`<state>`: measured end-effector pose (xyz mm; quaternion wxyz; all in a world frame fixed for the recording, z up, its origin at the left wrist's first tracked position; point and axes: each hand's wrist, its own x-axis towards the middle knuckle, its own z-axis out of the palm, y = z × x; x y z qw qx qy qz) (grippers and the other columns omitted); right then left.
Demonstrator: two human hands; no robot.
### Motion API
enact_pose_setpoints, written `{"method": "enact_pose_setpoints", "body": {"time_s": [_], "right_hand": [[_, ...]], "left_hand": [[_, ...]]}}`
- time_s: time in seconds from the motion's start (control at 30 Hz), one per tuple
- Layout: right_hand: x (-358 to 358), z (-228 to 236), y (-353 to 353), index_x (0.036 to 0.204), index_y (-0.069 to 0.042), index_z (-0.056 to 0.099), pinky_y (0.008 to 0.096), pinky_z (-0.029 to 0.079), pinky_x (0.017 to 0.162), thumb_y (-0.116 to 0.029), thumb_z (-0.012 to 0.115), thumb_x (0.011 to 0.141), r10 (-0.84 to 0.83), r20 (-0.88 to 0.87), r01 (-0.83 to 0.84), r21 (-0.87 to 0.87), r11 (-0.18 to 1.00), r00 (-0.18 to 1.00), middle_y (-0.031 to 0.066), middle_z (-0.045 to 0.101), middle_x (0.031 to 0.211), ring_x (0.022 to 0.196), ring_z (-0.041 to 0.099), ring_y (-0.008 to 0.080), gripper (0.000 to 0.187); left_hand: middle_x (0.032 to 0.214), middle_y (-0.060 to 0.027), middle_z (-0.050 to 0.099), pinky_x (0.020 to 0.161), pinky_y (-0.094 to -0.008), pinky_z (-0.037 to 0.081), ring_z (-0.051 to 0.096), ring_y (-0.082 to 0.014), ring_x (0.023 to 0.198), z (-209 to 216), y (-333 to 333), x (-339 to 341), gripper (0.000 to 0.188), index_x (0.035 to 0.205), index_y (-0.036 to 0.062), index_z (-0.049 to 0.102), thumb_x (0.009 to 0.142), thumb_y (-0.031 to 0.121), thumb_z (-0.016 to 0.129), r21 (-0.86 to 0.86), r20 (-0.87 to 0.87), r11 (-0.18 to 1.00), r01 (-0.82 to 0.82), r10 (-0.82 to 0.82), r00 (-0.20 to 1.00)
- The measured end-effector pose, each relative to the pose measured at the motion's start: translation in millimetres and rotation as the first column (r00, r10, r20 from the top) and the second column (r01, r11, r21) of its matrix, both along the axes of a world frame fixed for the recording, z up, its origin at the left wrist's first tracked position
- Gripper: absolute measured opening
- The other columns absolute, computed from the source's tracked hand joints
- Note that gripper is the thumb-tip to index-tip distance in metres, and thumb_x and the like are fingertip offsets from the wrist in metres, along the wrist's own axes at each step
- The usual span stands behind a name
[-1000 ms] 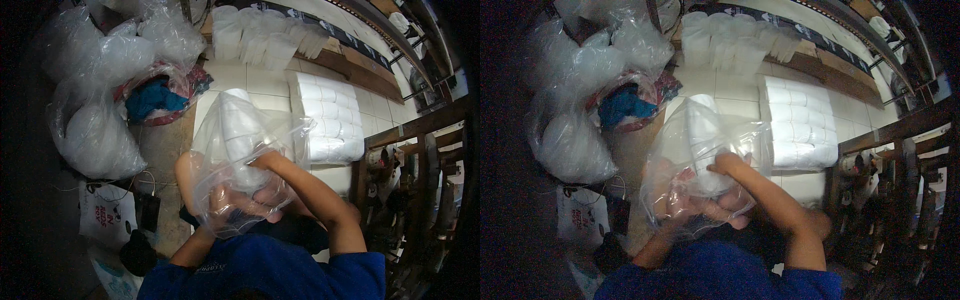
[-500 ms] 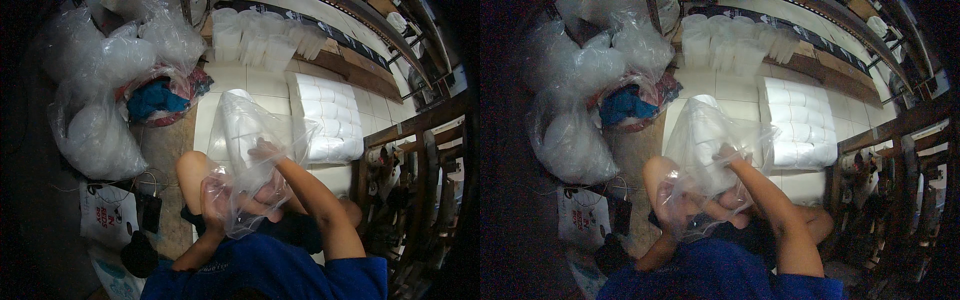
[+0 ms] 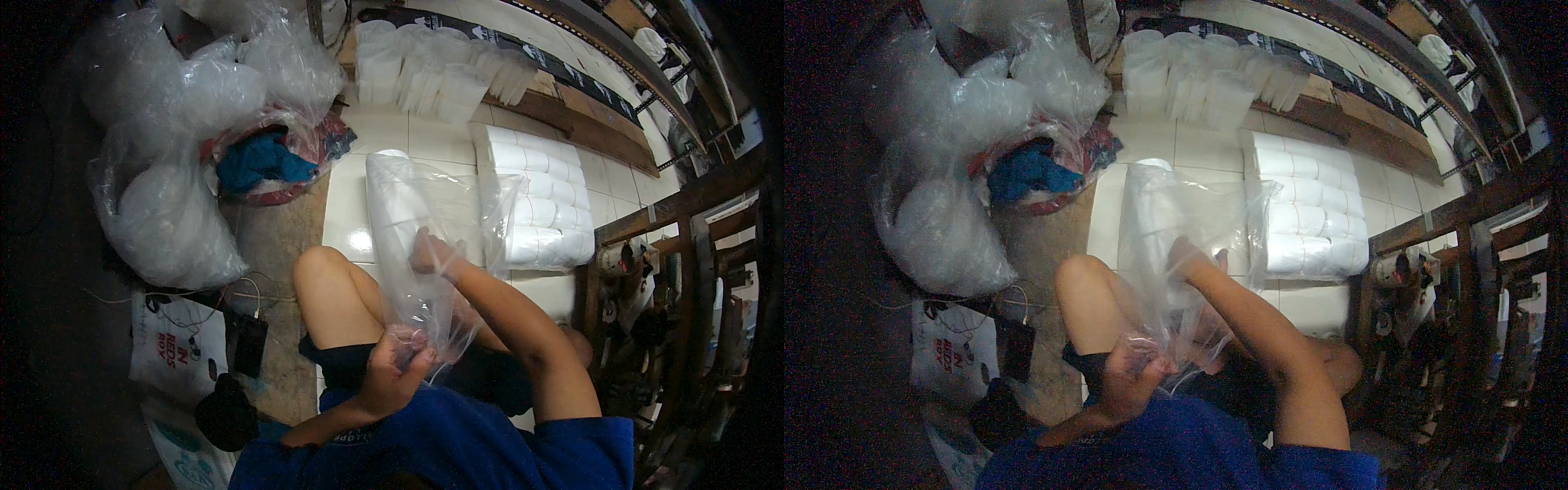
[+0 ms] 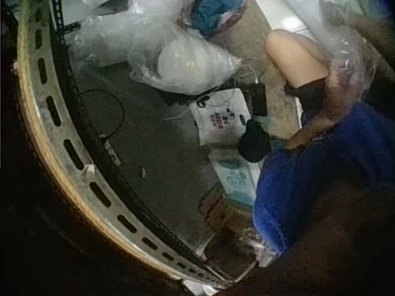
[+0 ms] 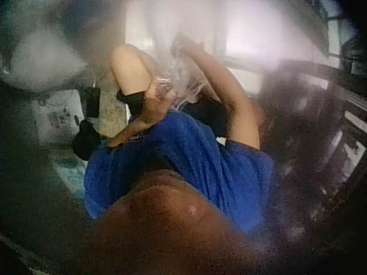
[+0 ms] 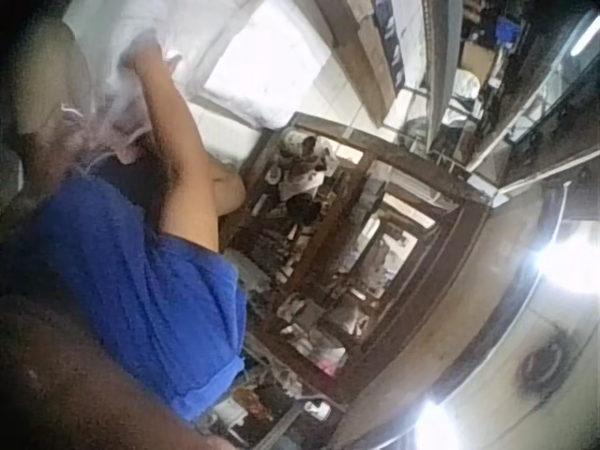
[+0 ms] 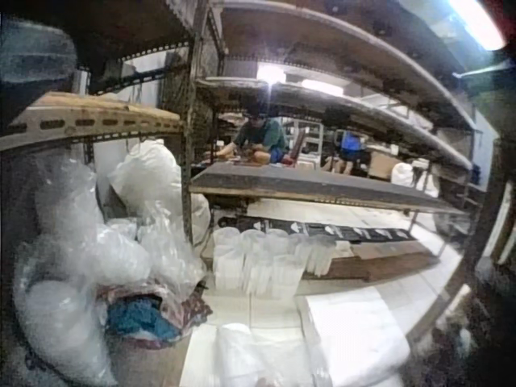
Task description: The person sits on the floor and packs white tissue paper rolls into clear plastic bags. They open the bags, insert the rolls, and arrange them on the floor.
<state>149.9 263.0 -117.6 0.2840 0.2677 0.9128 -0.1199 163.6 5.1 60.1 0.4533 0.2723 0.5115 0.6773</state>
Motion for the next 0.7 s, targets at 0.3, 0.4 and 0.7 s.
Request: {"method": "enact_pose_setpoints", "body": {"time_s": [0.3, 0.4, 0.7], "right_hand": [[-1, 2, 15, 0.104, 0.002, 0.066, 0.0393, 0.049, 0.089, -0.030, 0.057, 0.082, 0.016, -0.054, -0.019, -0.049, 0.999, 0.998, 0.0218, 0.063, 0.112, 0.104, 0.062, 0.0331, 0.040], [-2, -1, 24, 0.104, 0.001, 0.066, 0.0392, 0.049, 0.088, -0.029, 0.057, 0.082, 0.031, -0.053, -0.035, -0.084, 0.996, 0.998, 0.0211, 0.063, 0.111, 0.103, 0.062, 0.0326, 0.039], [-9, 25, 22, 0.104, 0.000, 0.067, 0.0388, 0.050, 0.088, -0.026, 0.057, 0.081, 0.148, 0.010, -0.147, -0.033, 0.989, 0.989, 0.0191, 0.064, 0.111, 0.102, 0.063, 0.0310, 0.036]], "left_hand": [[0.091, -0.0102, 0.059, 0.072, -0.0272, 0.051, 0.062, -0.0133, 0.081, 13, 18, 7, 0.025, 0.112, -0.0004, 0.041, 0.092, 0.004, 0.056, 0.003, 0.246, 0.994, 0.111, -0.108, 0.963], [0.093, -0.0106, 0.059, 0.071, -0.0261, 0.051, 0.061, -0.0125, 0.079, 22, 20, 11, 0.028, 0.114, 0.0002, 0.039, 0.092, 0.004, 0.057, -0.022, 0.272, 0.998, 0.061, -0.053, 0.961], [0.096, -0.0090, 0.057, 0.071, -0.0270, 0.050, 0.059, -0.0123, 0.081, 24, 17, -4, 0.029, 0.114, 0.0018, 0.040, 0.091, 0.004, 0.058, 0.003, 0.342, 0.992, 0.123, -0.117, 0.933]]}}
